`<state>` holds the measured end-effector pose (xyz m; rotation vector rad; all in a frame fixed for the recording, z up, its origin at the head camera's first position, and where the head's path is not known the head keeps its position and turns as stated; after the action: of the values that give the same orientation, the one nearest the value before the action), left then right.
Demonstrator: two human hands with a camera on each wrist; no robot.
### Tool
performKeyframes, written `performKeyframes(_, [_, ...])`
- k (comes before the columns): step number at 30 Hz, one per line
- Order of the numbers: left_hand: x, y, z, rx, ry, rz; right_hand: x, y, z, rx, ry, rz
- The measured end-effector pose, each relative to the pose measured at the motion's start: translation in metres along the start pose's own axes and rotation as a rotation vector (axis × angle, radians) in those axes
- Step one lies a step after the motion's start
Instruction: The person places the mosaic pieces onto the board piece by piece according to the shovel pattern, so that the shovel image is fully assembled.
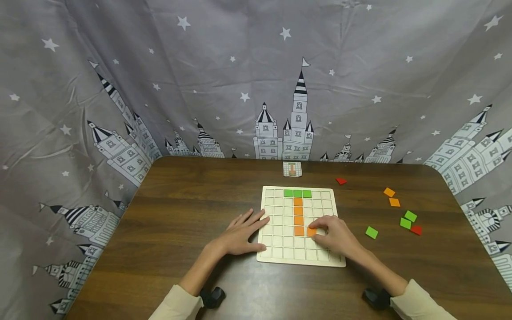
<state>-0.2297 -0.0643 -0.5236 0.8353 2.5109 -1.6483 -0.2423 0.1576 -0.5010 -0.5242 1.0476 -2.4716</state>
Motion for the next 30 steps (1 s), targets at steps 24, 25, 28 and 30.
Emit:
performKeyframes(24, [0.0008,0.0020,0.0021,0.001,-0.006,-0.005,0.0054,0.0033,-0.0009,0.023,0.010,0.024])
performKeyframes(25, [0.0007,0.0019,0.0021,0.001,-0.006,-0.007,0.0052,0.0032,-0.0012,0.023,0.012,0.024])
performKeyframes(28, [0.0006,0.0016,0.0015,0.000,-0.005,-0.008,0.0046,0.0029,-0.0023,0.022,0.018,0.026])
performKeyframes(30, [0.0006,0.0015,0.0015,-0.004,-0.005,-0.008,0.0041,0.0021,-0.0020,0.016,0.016,0.027])
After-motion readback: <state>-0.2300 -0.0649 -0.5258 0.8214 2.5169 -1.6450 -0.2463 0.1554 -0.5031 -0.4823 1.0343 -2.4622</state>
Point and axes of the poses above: each hand's wrist, its own x-axis towards the middle knuckle, its own y-axis out of the palm, z = x × y, the point moved 10 cm from there along x, towards the middle knuckle, and after that the axes turned 13 degrees about -y, right-handed, at the moved point
